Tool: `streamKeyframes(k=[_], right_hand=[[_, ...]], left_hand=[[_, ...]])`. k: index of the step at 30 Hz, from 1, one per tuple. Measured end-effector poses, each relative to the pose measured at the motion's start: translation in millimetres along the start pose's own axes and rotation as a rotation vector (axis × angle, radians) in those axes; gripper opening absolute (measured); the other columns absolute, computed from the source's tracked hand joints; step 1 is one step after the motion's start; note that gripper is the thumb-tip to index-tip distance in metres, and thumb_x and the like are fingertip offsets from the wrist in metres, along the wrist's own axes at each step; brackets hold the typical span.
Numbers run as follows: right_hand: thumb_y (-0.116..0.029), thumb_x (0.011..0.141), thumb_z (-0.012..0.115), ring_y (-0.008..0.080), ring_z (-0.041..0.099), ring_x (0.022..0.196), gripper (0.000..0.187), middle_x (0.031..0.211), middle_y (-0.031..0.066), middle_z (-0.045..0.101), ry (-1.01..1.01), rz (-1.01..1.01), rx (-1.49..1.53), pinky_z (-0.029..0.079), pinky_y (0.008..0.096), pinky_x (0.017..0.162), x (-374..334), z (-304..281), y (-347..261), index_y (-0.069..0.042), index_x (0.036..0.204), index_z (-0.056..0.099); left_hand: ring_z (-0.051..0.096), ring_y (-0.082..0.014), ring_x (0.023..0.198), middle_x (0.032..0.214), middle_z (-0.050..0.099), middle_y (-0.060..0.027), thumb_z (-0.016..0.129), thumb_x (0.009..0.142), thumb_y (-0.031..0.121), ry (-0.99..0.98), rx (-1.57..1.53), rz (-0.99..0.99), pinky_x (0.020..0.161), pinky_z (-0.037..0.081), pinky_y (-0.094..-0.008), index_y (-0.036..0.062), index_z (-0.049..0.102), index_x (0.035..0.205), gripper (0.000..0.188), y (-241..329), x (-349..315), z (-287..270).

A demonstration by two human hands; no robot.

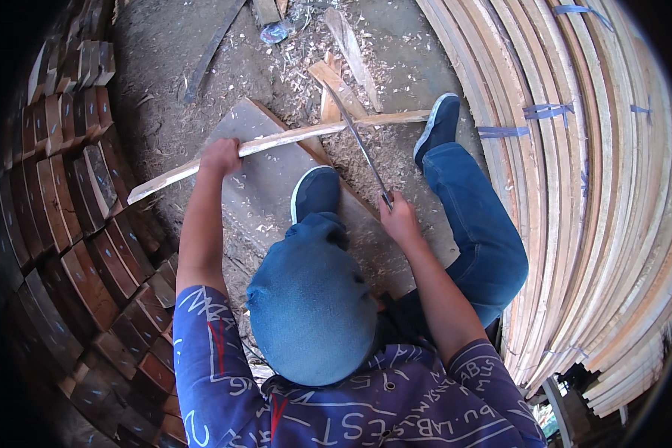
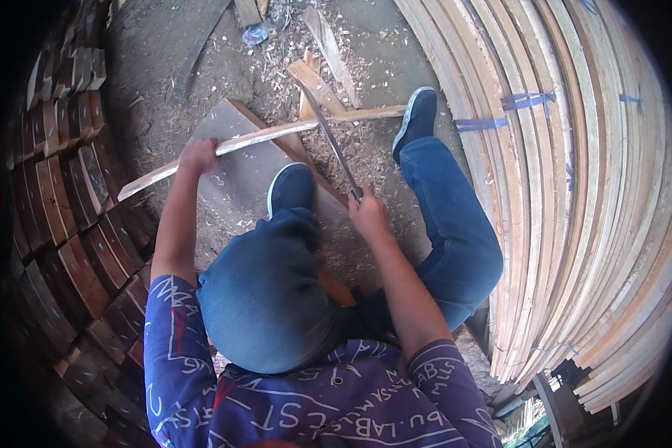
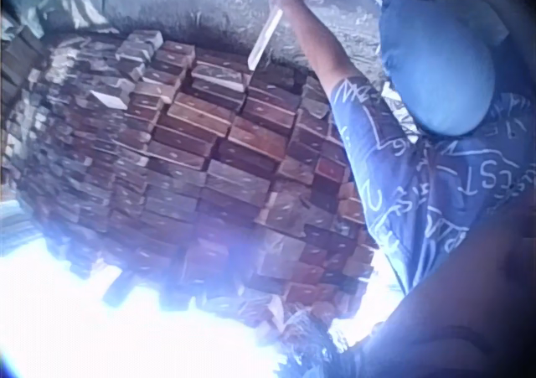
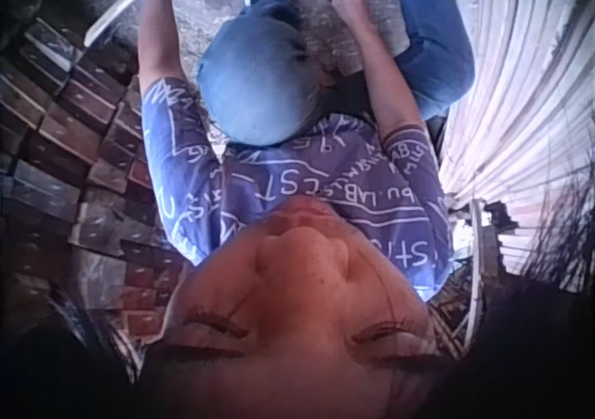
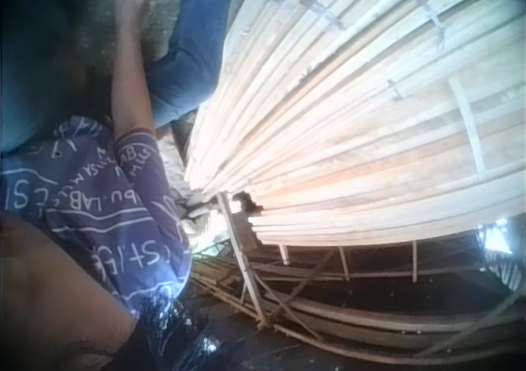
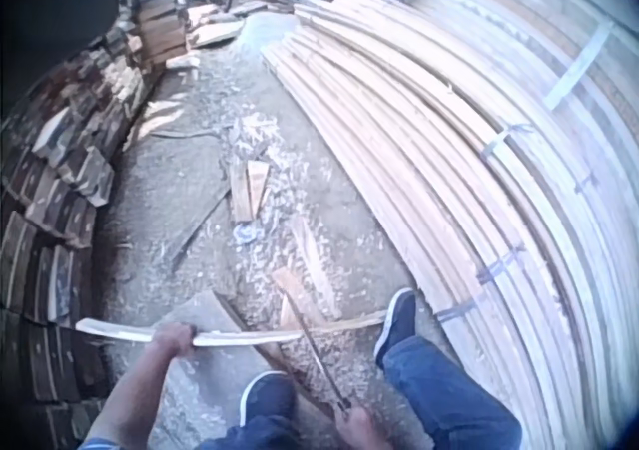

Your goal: The person sits on the ground and uses a large knife to shave and shape a long, thin piece of wood. They hold the wood with their left hand and use the knife with their right hand to remove thin strips of wood, refining the piece's shape.

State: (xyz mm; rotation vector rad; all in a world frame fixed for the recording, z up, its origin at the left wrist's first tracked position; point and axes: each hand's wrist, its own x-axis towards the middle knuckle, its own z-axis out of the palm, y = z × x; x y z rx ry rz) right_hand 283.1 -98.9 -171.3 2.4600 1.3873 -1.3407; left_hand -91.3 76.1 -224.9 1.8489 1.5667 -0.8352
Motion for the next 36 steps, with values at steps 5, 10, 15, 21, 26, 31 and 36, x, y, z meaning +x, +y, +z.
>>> streamKeyframes(k=[5, 10, 15, 21, 26, 31, 36], right_hand=[[-0.029, 0.09, 0.058, 0.0459, 0.063, 0.081, 0.03, 0.08, 0.0263, 0.065, 0.005, -0.133, 0.138, 0.049, 0.052, 0.073, -14.3, -2.1, -38.9, -0.002, 0.104, 0.056], [-0.032, 0.09, 0.059, 0.0453, 0.064, 0.079, 0.031, 0.078, 0.0257, 0.065, 0.02, -0.125, 0.113, 0.05, 0.052, 0.071, -9.8, 5.7, -44.8, -0.003, 0.101, 0.056], [-0.037, 0.09, 0.058, 0.0447, 0.064, 0.078, 0.034, 0.076, 0.0255, 0.065, -0.025, 0.003, -0.079, 0.05, 0.052, 0.071, 13.2, 19.4, -1.7, -0.004, 0.098, 0.057], [-0.04, 0.091, 0.057, 0.0457, 0.063, 0.073, 0.037, 0.072, 0.024, 0.064, 0.036, -0.139, 0.058, 0.049, 0.0533, 0.067, 13.1, 24.3, -42.9, -0.004, 0.097, 0.057], [-0.04, 0.091, 0.057, 0.0446, 0.064, 0.074, 0.037, 0.076, 0.0226, 0.066, 0.039, 0.006, -0.113, 0.05, 0.0526, 0.068, 27.7, 29.2, -1.3, -0.004, 0.099, 0.057], [-0.042, 0.091, 0.057, 0.0443, 0.064, 0.076, 0.039, 0.078, 0.0241, 0.066, 0.033, -0.048, -0.069, 0.05, 0.0509, 0.07, 25.2, 23.7, -5.7, -0.003, 0.097, 0.059], [-0.045, 0.091, 0.056, 0.0436, 0.064, 0.079, 0.043, 0.077, 0.0253, 0.065, -0.045, -0.128, -0.021, 0.05, 0.051, 0.072, 19.6, 0.6, -68.9, -0.002, 0.094, 0.06]], left_hand=[[0.063, -0.0343, 0.099, 0.103, 0.067, -0.0175, 0.06, 0.078, 0.017, -0.03, 0.011, 0.004, 0.088, 0.051, -0.0424, 0.0076, 0.068, 0.1, 0.025, -7.9, 3.4, 3.0], [0.064, -0.0346, 0.097, 0.101, 0.067, -0.0186, 0.059, 0.077, 0.016, -0.006, 0.029, 0.025, 0.088, 0.051, -0.0422, 0.0077, 0.069, 0.097, 0.024, -8.9, 6.6, 0.3], [0.065, -0.0353, 0.094, 0.098, 0.068, -0.019, 0.057, 0.076, 0.015, -0.005, 0.028, 0.048, 0.087, 0.051, -0.0428, 0.0079, 0.069, 0.096, 0.024, -8.8, 7.2, 4.9], [0.065, -0.0352, 0.094, 0.096, 0.068, -0.0187, 0.058, 0.076, 0.016, -0.026, 0.046, 0.072, 0.086, 0.052, -0.0428, 0.0076, 0.068, 0.095, 0.023, -12.1, 10.9, 0.8], [0.065, -0.035, 0.094, 0.096, 0.068, -0.0193, 0.06, 0.076, 0.017, -0.031, 0.045, 0.102, 0.086, 0.052, -0.0426, 0.0072, 0.068, 0.097, 0.025, -10.1, 15.8, 0.7], [0.065, -0.035, 0.094, 0.096, 0.068, -0.0199, 0.059, 0.076, 0.017, -0.057, 0.077, 0.072, 0.086, 0.052, -0.0426, 0.0069, 0.069, 0.096, 0.024, -11.3, 15.7, -1.9], [0.065, -0.0348, 0.093, 0.096, 0.068, -0.0198, 0.06, 0.075, 0.016, -0.028, 0.053, 0.086, 0.086, 0.052, -0.0426, 0.007, 0.069, 0.095, 0.024, -15.1, 12.7, 1.3]])
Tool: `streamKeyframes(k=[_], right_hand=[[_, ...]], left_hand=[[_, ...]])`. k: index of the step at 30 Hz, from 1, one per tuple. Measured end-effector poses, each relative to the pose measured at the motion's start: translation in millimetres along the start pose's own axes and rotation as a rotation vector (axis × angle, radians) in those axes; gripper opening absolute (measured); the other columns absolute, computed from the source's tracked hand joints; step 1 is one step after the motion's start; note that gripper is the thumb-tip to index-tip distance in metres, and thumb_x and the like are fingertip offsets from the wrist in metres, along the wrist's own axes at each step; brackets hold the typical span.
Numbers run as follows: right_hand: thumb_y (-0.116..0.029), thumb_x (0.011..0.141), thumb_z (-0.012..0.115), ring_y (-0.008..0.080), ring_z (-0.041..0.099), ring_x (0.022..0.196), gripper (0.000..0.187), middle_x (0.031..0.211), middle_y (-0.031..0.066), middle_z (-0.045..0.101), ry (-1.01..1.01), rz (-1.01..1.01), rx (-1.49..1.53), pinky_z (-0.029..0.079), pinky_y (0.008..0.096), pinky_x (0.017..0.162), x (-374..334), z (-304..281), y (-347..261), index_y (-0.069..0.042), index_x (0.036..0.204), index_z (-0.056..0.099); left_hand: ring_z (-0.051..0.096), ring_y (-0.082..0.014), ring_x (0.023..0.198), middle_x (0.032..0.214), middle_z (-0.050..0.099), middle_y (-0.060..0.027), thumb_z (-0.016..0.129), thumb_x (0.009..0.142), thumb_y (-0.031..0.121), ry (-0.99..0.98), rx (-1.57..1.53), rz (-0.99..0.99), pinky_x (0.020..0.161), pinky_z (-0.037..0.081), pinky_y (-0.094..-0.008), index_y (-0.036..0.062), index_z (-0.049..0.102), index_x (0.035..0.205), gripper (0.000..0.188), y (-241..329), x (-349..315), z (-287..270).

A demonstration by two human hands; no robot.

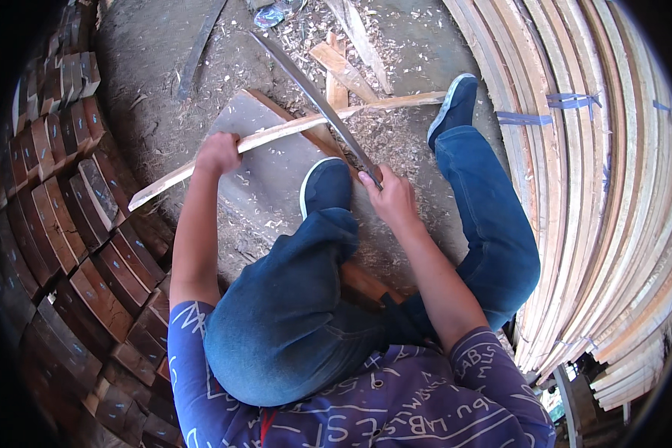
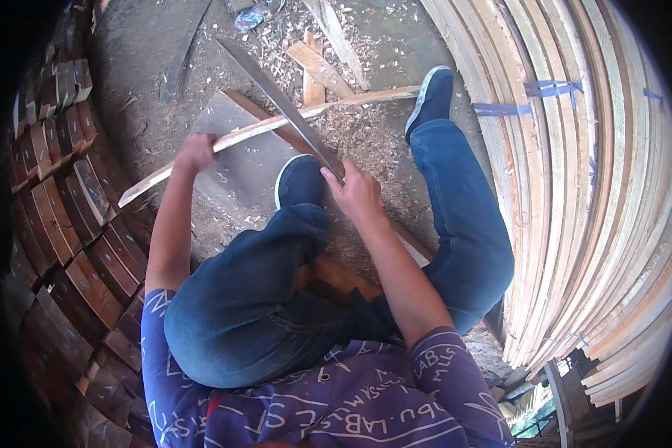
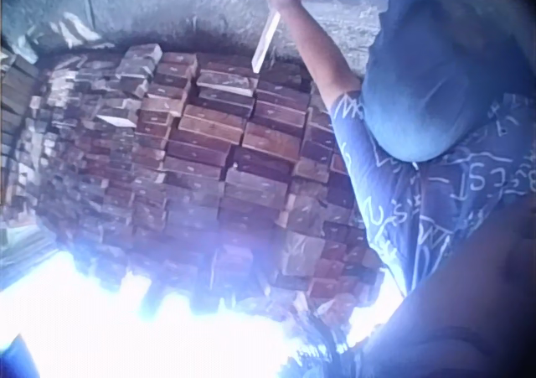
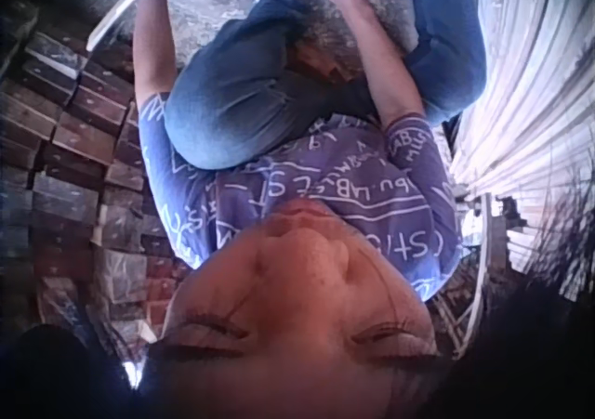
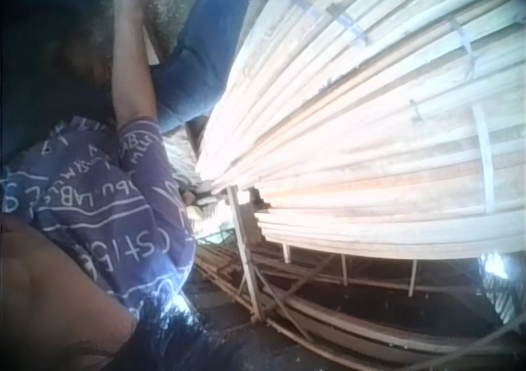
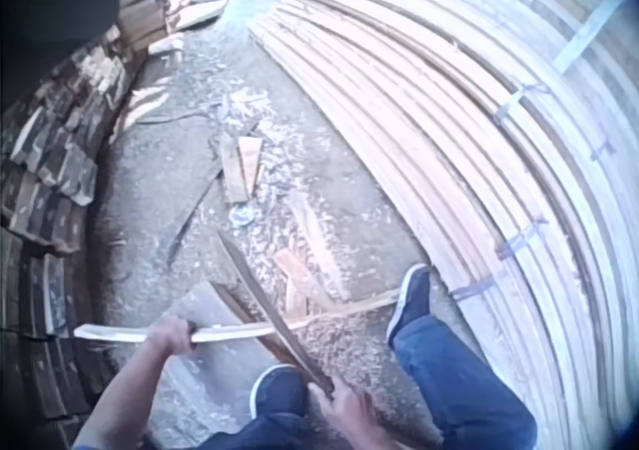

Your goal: The person sits on the ground and uses a large knife to shave and shape a long, thin piece of wood. They hold the wood with their left hand and use the knife with their right hand to remove thin strips of wood, refining the piece's shape.

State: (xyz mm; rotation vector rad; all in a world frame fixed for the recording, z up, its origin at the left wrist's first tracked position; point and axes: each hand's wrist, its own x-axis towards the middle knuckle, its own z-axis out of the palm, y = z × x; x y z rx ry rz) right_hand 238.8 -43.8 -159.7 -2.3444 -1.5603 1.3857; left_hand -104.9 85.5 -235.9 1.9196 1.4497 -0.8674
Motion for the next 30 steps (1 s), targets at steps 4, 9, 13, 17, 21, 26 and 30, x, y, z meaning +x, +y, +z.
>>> streamKeyframes(k=[4, 9, 13, 17, 21, 26, 30], right_hand=[[-0.048, 0.091, 0.054, 0.0431, 0.065, 0.079, 0.047, 0.075, 0.0253, 0.065, 0.044, 0.173, -0.116, 0.05, 0.051, 0.072, 8.3, 28.4, 69.7, -0.002, 0.093, 0.061], [-0.05, 0.09, 0.054, 0.0436, 0.065, 0.079, 0.049, 0.077, 0.0249, 0.065, 0.009, 0.119, -0.03, 0.05, 0.051, 0.071, 1.4, 20.5, 44.2, -0.002, 0.095, 0.061], [-0.047, 0.09, 0.056, 0.0445, 0.064, 0.079, 0.046, 0.079, 0.0243, 0.066, -0.01, -0.041, 0.065, 0.05, 0.0513, 0.072, -1.0, -1.1, -5.2, -0.002, 0.098, 0.062], [-0.046, 0.091, 0.054, 0.0444, 0.064, 0.079, 0.044, 0.081, 0.0235, 0.067, 0.026, 0.06, -0.067, 0.05, 0.0508, 0.072, 8.5, 16.3, 35.5, -0.003, 0.1, 0.062], [-0.048, 0.093, 0.05, 0.0449, 0.064, 0.079, 0.049, 0.079, 0.0245, 0.066, -0.002, 0.182, -0.142, 0.05, 0.051, 0.073, 7.1, 14.9, 52.0, -0.001, 0.101, 0.061], [-0.047, 0.092, 0.051, 0.0454, 0.064, 0.078, 0.049, 0.075, 0.0243, 0.065, 0.005, 0.006, 0.022, 0.049, 0.0516, 0.072, 4.1, 1.1, -4.4, 0.001, 0.097, 0.061], [-0.049, 0.092, 0.051, 0.0452, 0.063, 0.082, 0.05, 0.081, 0.0251, 0.066, 0.009, 0.049, -0.032, 0.049, 0.0519, 0.074, 10.4, 9.9, 18.8, 0.001, 0.097, 0.061]], left_hand=[[0.065, -0.0352, 0.093, 0.096, 0.068, -0.0197, 0.06, 0.075, 0.017, 0.0, 0.034, 0.011, 0.086, 0.052, -0.0425, 0.0075, 0.069, 0.095, 0.024, 11.2, 1.9, -6.0], [0.065, -0.0352, 0.093, 0.096, 0.068, -0.0196, 0.06, 0.075, 0.017, -0.005, -0.003, -0.005, 0.086, 0.052, -0.0425, 0.0081, 0.069, 0.095, 0.024, 1.8, 0.8, -2.9], [0.065, -0.0357, 0.094, 0.097, 0.068, -0.0191, 0.06, 0.076, 0.018, -0.007, 0.004, 0.007, 0.087, 0.052, -0.0431, 0.0082, 0.069, 0.096, 0.024, 1.5, -0.1, -1.6], [0.065, -0.0356, 0.094, 0.097, 0.068, -0.0187, 0.062, 0.076, 0.02, -0.004, -0.018, -0.016, 0.087, 0.051, -0.0429, 0.0084, 0.07, 0.097, 0.025, 3.5, 0.9, 1.9], [0.064, -0.0349, 0.095, 0.097, 0.068, -0.0192, 0.062, 0.076, 0.02, 0.003, -0.022, -0.02, 0.088, 0.051, -0.0427, 0.0075, 0.07, 0.097, 0.026, 3.7, -1.1, -1.8], [0.065, -0.0345, 0.095, 0.098, 0.068, -0.0195, 0.061, 0.076, 0.02, -0.024, 0.015, 0.0, 0.088, 0.051, -0.0426, 0.0069, 0.07, 0.096, 0.025, 1.9, 2.1, -8.7], [0.064, -0.0358, 0.093, 0.094, 0.068, -0.0194, 0.065, 0.072, 0.02, 0.026, 0.003, 0.004, 0.088, 0.051, -0.0429, 0.0063, 0.069, 0.096, 0.027, -0.2, 1.7, -2.6]])
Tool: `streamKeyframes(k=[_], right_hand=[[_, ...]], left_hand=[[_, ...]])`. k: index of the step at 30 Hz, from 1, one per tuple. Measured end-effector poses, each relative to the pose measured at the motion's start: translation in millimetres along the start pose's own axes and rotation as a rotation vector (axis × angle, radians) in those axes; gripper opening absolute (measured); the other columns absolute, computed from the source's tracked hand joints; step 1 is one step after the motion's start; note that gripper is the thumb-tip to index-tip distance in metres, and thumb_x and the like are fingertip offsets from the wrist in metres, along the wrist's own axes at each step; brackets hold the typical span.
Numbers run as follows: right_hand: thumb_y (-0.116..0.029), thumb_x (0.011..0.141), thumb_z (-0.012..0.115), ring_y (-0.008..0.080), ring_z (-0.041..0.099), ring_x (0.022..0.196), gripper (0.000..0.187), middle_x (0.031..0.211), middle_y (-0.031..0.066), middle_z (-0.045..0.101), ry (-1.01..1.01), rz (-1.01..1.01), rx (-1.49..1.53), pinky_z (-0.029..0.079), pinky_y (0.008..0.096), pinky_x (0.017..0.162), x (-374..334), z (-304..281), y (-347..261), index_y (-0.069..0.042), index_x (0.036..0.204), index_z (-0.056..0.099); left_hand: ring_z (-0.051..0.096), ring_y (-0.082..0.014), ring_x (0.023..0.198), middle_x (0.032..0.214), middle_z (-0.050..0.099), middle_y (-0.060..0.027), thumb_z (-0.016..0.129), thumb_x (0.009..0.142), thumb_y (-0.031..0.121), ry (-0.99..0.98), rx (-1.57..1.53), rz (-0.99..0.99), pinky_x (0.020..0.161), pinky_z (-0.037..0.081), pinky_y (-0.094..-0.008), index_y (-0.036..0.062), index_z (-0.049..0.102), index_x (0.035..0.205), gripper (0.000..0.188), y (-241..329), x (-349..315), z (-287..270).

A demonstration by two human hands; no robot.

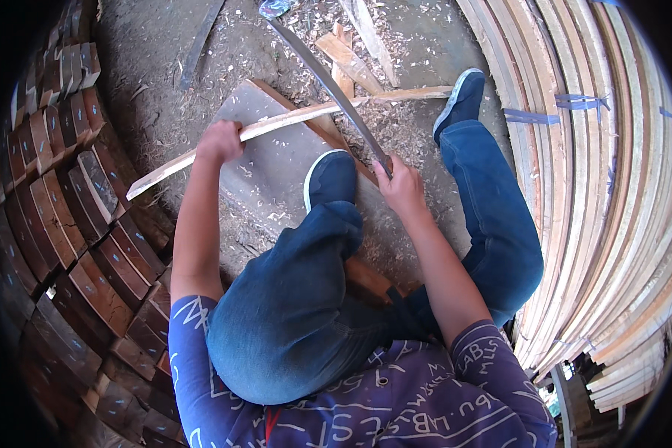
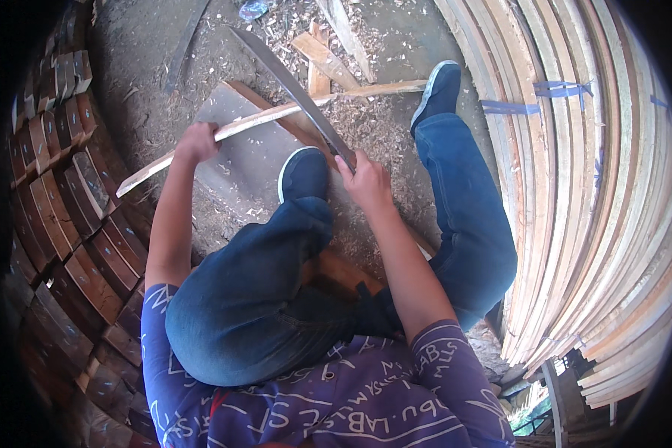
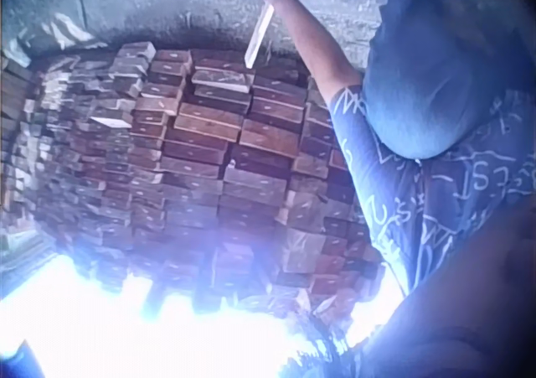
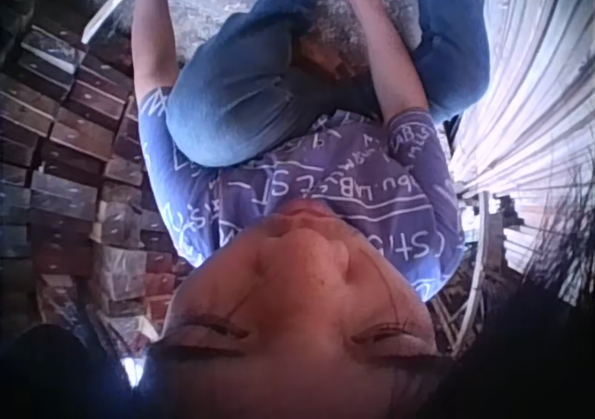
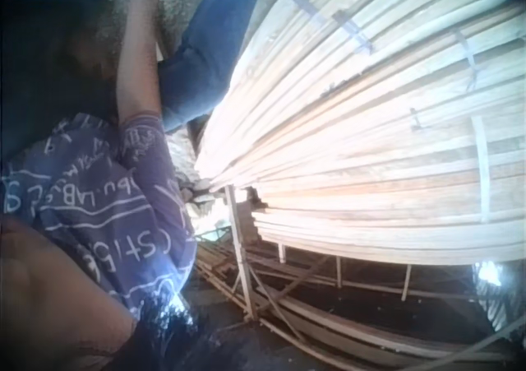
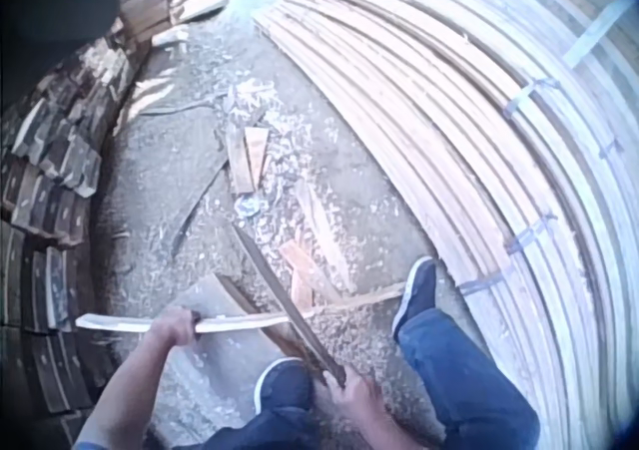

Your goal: The person sits on the ground and uses a large knife to shave and shape a long, thin piece of wood. They hold the wood with their left hand and use the knife with their right hand to remove thin strips of wood, refining the piece's shape.

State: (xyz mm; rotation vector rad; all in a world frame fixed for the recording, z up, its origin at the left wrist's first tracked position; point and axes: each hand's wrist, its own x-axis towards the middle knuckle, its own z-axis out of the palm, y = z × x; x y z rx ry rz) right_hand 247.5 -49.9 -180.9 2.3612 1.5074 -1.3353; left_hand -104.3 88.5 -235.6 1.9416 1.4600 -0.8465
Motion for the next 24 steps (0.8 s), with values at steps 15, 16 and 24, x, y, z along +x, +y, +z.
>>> streamKeyframes(k=[15, 16, 24], right_hand=[[-0.048, 0.093, 0.05, 0.0467, 0.063, 0.076, 0.051, 0.075, 0.027, 0.064, 0.031, 0.024, -0.094, 0.05, 0.0525, 0.071, 1.4, 11.0, 27.7, -0.001, 0.105, 0.061], [-0.049, 0.093, 0.049, 0.0469, 0.063, 0.077, 0.051, 0.076, 0.0271, 0.064, 0.051, 0.086, -0.114, 0.05, 0.0526, 0.071, 3.1, 12.6, 50.3, -0.001, 0.104, 0.061], [-0.046, 0.093, 0.05, 0.046, 0.064, 0.077, 0.047, 0.074, 0.0268, 0.064, -0.011, -0.076, 0.005, 0.049, 0.0536, 0.071, -12.3, -18.9, -34.6, 0.0, 0.093, 0.06]], left_hand=[[0.065, -0.0348, 0.093, 0.098, 0.068, -0.018, 0.064, 0.075, 0.02, -0.034, -0.018, -0.009, 0.087, 0.052, -0.0416, 0.0076, 0.07, 0.097, 0.026, 4.8, 0.1, -4.9], [0.065, -0.0348, 0.093, 0.098, 0.068, -0.0182, 0.064, 0.075, 0.02, -0.015, -0.013, -0.005, 0.087, 0.052, -0.0414, 0.0076, 0.07, 0.098, 0.027, 10.7, 2.9, -6.5], [0.065, -0.034, 0.094, 0.098, 0.068, -0.0178, 0.064, 0.075, 0.022, -0.039, -0.001, -0.029, 0.088, 0.052, -0.0409, 0.008, 0.071, 0.094, 0.025, -0.3, -1.4, -6.8]])
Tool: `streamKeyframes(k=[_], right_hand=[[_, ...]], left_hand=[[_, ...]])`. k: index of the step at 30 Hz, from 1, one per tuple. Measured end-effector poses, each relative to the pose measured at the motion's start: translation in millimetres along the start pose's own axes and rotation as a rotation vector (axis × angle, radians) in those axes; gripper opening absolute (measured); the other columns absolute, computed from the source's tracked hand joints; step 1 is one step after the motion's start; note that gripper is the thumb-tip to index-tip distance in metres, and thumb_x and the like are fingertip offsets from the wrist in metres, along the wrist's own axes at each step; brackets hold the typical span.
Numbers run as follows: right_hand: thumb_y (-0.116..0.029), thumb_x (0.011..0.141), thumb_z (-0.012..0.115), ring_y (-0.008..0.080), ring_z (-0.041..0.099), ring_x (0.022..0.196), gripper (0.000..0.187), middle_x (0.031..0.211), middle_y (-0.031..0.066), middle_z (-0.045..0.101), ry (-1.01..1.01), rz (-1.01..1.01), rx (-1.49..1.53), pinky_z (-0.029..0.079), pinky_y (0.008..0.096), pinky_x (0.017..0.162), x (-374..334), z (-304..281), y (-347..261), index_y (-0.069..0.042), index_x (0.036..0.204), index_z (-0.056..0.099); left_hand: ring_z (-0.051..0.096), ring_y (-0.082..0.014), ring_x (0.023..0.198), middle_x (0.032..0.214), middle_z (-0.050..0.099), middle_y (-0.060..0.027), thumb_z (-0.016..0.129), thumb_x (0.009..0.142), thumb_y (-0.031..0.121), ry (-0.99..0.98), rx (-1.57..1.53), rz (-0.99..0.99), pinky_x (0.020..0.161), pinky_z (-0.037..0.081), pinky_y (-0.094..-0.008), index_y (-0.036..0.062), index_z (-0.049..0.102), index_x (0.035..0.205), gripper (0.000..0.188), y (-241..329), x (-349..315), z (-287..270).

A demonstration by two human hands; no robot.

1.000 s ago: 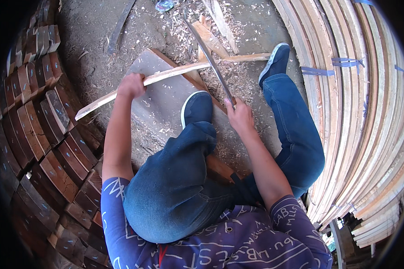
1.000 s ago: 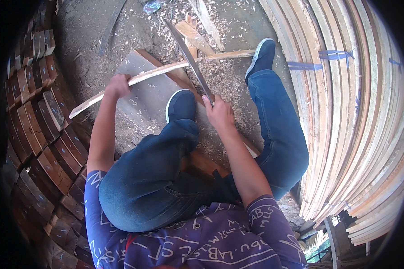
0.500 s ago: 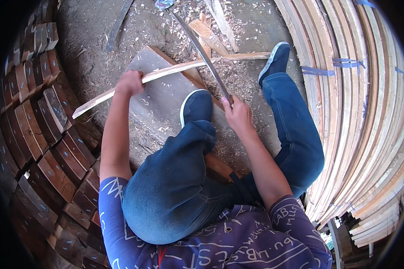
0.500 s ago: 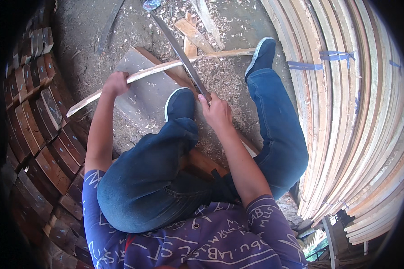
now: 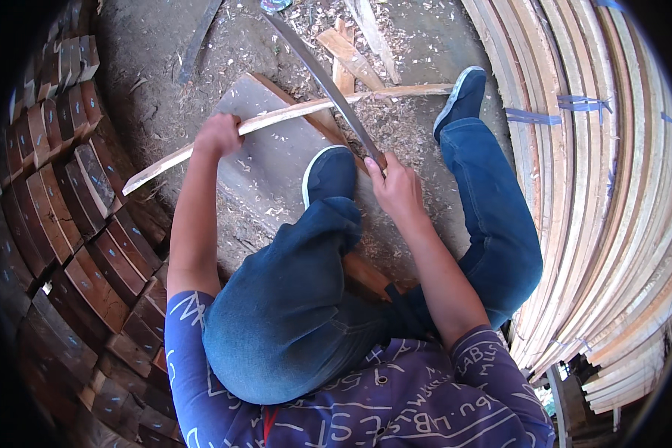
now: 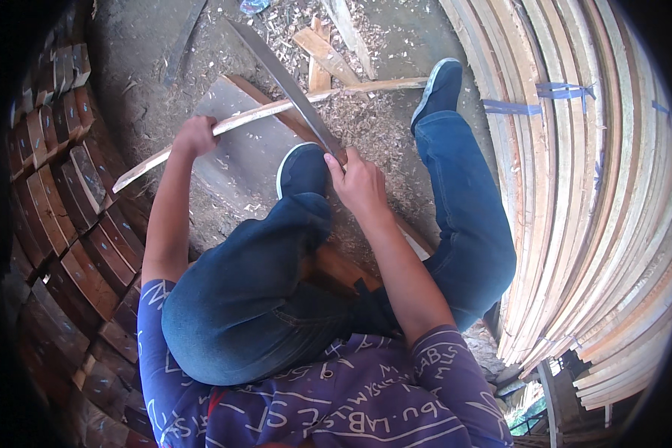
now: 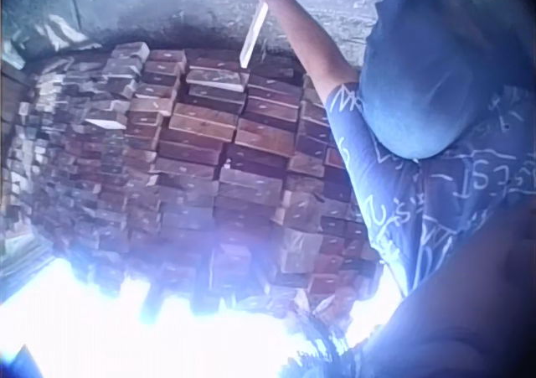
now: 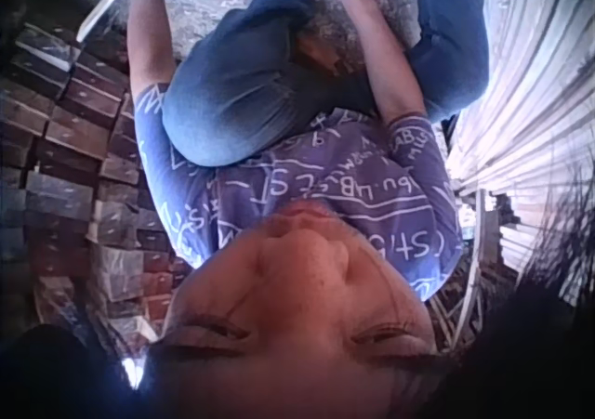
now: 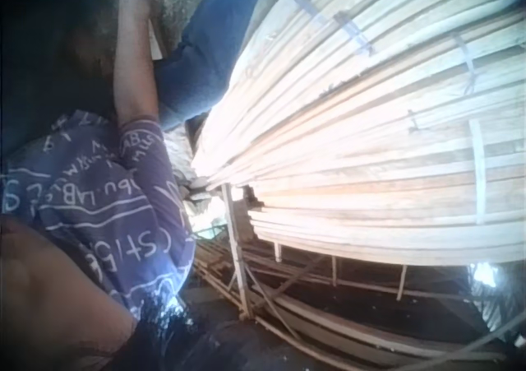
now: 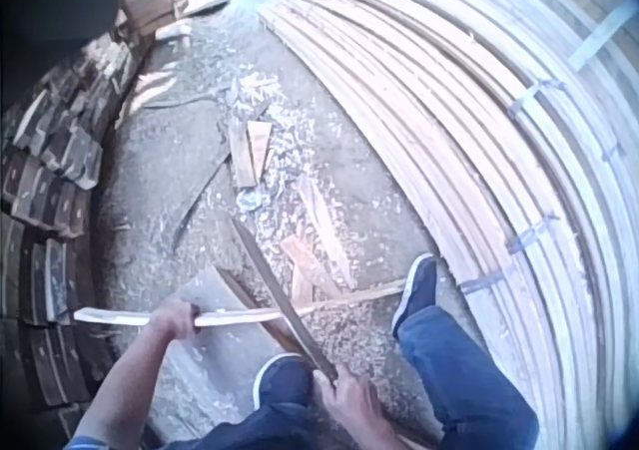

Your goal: The person sits on the ground and uses a large knife to shave and shape a long, thin piece of wood. They hold the wood with their left hand and use the knife with their right hand to remove thin strips of wood, refining the piece's shape.

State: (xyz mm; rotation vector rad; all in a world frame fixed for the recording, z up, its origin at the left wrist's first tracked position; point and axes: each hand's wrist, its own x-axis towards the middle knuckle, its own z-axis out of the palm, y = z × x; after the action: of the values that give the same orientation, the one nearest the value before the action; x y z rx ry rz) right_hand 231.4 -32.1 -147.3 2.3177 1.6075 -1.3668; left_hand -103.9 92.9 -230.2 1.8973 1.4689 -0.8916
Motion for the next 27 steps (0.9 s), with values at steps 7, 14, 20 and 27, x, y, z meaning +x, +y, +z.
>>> streamKeyframes(k=[7, 14, 20, 27], right_hand=[[-0.046, 0.093, 0.05, 0.0445, 0.063, 0.088, 0.046, 0.085, 0.0264, 0.066, 0.041, 0.264, -0.094, 0.049, 0.0518, 0.075, 15.7, 18.1, 76.4, -0.001, 0.098, 0.062], [-0.041, 0.1, 0.041, 0.0175, 0.051, 0.049, 0.037, 0.062, 0.0092, 0.052, 0.047, 0.251, 1.002, 0.045, 0.034, 0.047, 9.2, 21.3, 43.5, -0.005, 0.097, 0.052], [-0.045, 0.101, 0.038, 0.0121, 0.043, 0.041, 0.038, 0.061, 0.0035, 0.047, -0.021, 0.454, 1.001, 0.038, 0.0279, 0.038, 11.5, 36.3, 74.0, -0.008, 0.101, 0.048], [-0.044, 0.102, 0.035, 0.0126, 0.043, 0.04, 0.044, 0.061, 0.0047, 0.047, 0.056, 0.51, 1.289, 0.039, 0.0293, 0.037, 18.2, 10.8, 56.6, -0.004, 0.104, 0.052]], left_hand=[[0.065, -0.0344, 0.095, 0.098, 0.068, -0.0183, 0.064, 0.076, 0.023, -0.002, -0.009, -0.004, 0.088, 0.051, -0.0414, 0.0074, 0.07, 0.096, 0.026, 5.3, 4.2, 1.0], [0.064, -0.0349, 0.094, 0.098, 0.068, -0.0185, 0.065, 0.075, 0.022, -0.018, -0.03, -0.006, 0.088, 0.051, -0.0421, 0.0072, 0.07, 0.096, 0.025, 7.3, -0.2, -2.1], [0.064, -0.0345, 0.095, 0.098, 0.068, -0.0187, 0.066, 0.073, 0.022, 0.026, -0.016, -0.002, 0.088, 0.051, -0.0422, 0.0068, 0.07, 0.095, 0.026, 11.0, 0.8, -4.1], [0.064, -0.0348, 0.095, 0.096, 0.068, -0.0184, 0.066, 0.074, 0.02, -0.007, -0.012, -0.013, 0.088, 0.051, -0.0416, 0.0075, 0.069, 0.097, 0.026, 4.9, 1.6, -6.3]])
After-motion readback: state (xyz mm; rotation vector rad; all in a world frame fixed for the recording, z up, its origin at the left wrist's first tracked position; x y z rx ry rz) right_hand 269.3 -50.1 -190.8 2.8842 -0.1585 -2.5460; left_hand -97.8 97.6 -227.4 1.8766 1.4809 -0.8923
